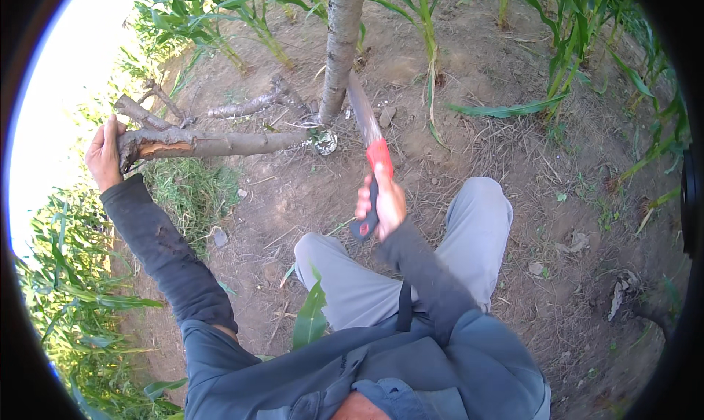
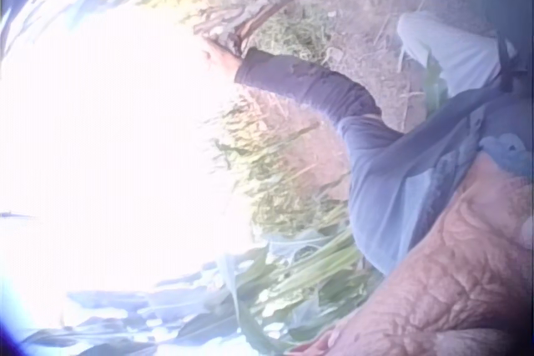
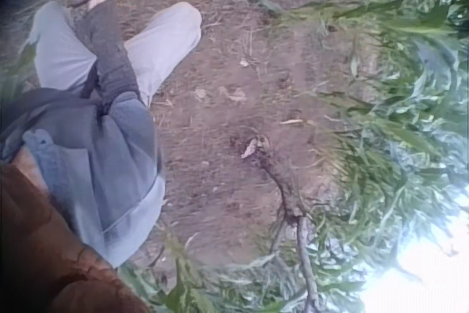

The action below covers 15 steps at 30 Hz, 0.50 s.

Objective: The person saws off a branch from a small tree using a hand saw, then picks up the severed branch by hand and moves it.

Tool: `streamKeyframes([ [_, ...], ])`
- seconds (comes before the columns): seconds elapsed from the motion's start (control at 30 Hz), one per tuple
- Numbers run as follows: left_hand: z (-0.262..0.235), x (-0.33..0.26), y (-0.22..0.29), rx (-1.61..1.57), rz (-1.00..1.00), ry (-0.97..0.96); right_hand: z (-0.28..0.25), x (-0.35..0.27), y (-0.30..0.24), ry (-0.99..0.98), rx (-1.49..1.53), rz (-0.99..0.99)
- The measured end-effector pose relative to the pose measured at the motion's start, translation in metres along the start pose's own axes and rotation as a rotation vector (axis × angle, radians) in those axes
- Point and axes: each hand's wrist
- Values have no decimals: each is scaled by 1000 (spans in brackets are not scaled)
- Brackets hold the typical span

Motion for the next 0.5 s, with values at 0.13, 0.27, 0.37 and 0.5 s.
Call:
streamKeyframes([
  [0.13, 0, 8, -7, -22, 30, -9, 12, 87, -34, -95, 8, -8],
  [0.27, 20, 7, 0, -33, 10, 3, 20, 139, -58, -117, 24, -19],
  [0.37, 15, 7, -2, -64, -22, 24, 23, 127, -46, -112, 40, -57],
  [0.5, -3, 1, -9, -23, -30, 21, -15, 21, 8, -17, -89, -6],
])
Point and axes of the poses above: each hand's wrist, its own x-axis towards the middle knuckle, its own z-axis out of the palm, y = z × x, and after that the axes turned 12 degrees about -x, right-handed
